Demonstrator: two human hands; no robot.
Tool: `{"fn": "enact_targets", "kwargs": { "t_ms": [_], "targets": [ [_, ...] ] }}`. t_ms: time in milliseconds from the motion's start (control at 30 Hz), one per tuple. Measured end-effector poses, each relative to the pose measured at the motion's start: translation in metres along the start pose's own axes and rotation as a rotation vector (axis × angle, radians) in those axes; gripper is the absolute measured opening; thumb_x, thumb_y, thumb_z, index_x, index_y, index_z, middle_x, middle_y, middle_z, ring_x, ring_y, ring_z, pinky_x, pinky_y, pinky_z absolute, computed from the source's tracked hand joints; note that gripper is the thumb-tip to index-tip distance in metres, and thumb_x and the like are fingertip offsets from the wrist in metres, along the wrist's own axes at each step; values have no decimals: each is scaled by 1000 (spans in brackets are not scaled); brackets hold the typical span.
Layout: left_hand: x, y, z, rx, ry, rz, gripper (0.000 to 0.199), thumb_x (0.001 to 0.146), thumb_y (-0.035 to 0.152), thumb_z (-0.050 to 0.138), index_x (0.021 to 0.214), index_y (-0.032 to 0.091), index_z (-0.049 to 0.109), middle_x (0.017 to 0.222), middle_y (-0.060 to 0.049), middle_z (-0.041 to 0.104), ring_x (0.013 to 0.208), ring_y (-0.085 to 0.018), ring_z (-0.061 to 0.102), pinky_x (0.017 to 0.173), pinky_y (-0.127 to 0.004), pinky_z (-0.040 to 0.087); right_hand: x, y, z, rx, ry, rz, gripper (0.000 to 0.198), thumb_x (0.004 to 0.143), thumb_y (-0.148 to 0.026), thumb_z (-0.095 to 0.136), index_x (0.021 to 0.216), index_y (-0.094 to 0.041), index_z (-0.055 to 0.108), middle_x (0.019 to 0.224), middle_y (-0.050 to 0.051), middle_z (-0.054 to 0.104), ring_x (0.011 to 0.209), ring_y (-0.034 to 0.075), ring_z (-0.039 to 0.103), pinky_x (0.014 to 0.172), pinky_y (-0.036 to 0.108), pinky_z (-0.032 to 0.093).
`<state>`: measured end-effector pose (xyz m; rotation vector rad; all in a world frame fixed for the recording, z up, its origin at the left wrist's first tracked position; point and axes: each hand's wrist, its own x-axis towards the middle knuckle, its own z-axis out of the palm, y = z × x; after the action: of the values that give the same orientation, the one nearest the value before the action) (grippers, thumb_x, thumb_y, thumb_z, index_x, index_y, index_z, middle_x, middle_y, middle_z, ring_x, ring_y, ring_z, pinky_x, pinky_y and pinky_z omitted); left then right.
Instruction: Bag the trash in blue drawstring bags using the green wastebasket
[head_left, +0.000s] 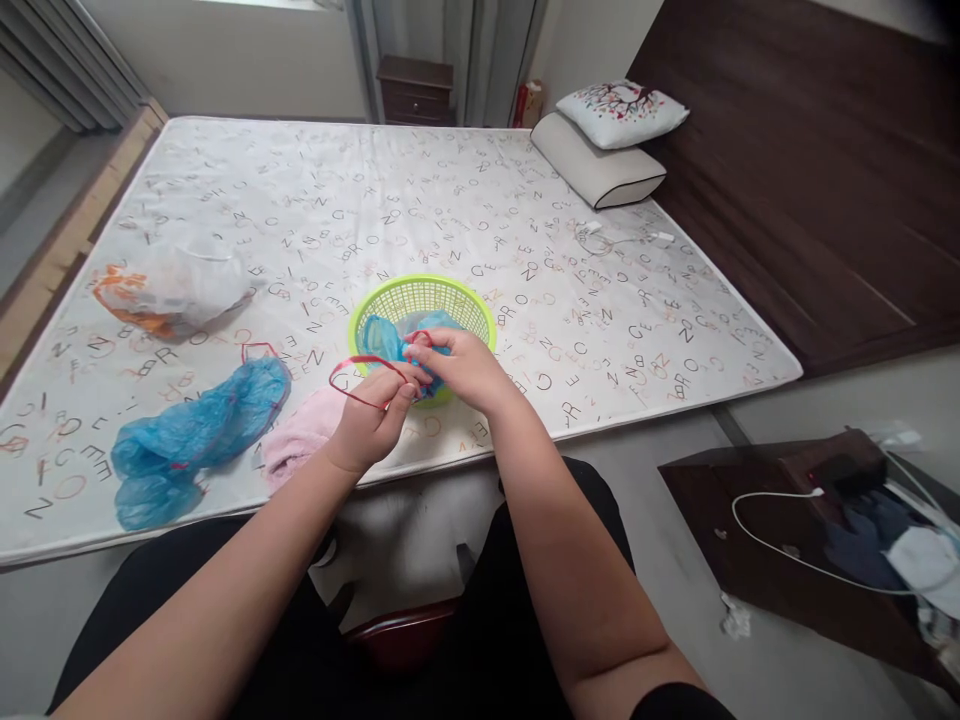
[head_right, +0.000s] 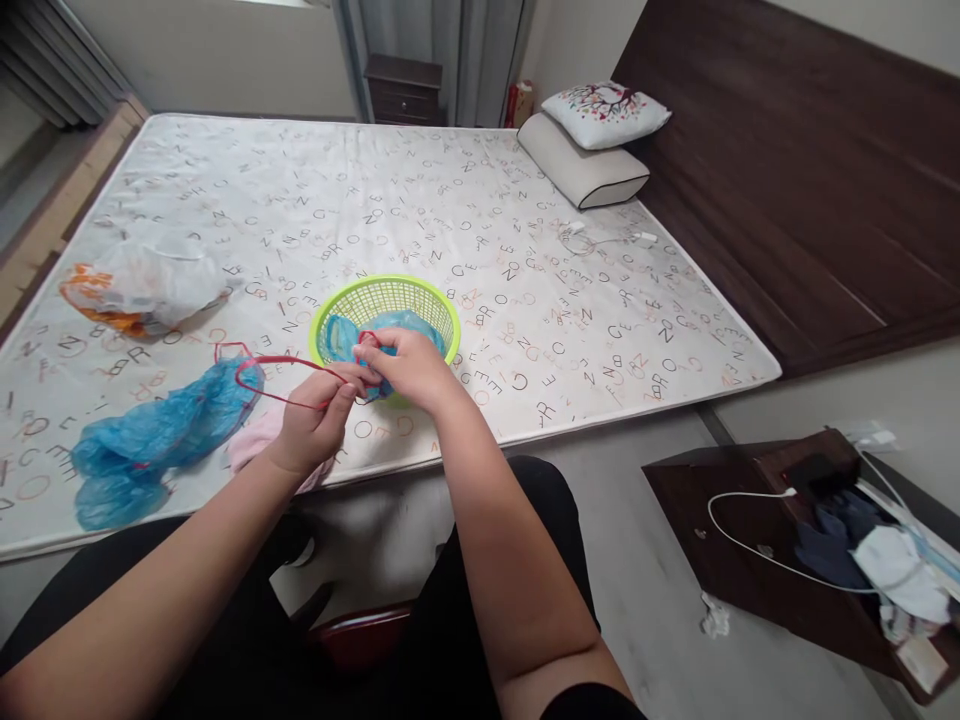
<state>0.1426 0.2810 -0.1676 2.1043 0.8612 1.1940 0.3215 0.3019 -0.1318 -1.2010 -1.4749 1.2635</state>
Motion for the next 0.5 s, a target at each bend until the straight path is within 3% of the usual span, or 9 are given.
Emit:
{"fn": "enact_targets", "kwargs": {
  "t_ms": [67, 133, 267, 333, 500],
  "targets": [
    [1, 1, -1, 12, -30, 11, 26, 103, 31, 45, 87, 21, 62, 108, -10, 74, 108, -23, 68, 100, -43, 54, 1, -1, -4, -30, 49, -26, 26, 91, -42, 63, 77, -22, 71, 104, 2, 73, 107, 18, 66, 98, 35, 50],
    [3, 2, -3, 29, -73, -10, 28, 104, 32, 44, 84, 21, 61, 118, -11, 72, 123, -24, 62, 109, -46, 48, 2, -1, -16, 58, 183, -47, 33, 94, -48, 58, 75, -22, 68, 97, 3, 71, 96, 16, 67, 85, 31, 54],
    [8, 4, -9, 58, -170, -109, 37, 105, 36, 41, 77, 20, 58, 132, -12, 64, 128, -26, 56, 113, -49, 43, 1, 8, -61, 369, 684, -3, 39, 92, -59, 58, 78, -23, 59, 90, 2, 65, 69, 10, 59, 55, 23, 46],
    [8, 4, -10, 57, -215, -133, 38, 105, 37, 41, 75, 20, 57, 132, -12, 62, 125, -25, 57, 111, -47, 45, -1, 17, -80, 533, 845, 43, 39, 91, -59, 62, 76, -23, 54, 89, 1, 63, 59, 7, 52, 48, 21, 43],
    [2, -4, -12, 91, -278, -122, 33, 105, 34, 42, 81, 20, 60, 135, -11, 61, 130, -24, 53, 114, -47, 43, -1, 33, -90, 791, 913, 188, 31, 93, -47, 61, 76, -22, 52, 88, 0, 62, 55, 6, 46, 46, 19, 43]
  ]
}}
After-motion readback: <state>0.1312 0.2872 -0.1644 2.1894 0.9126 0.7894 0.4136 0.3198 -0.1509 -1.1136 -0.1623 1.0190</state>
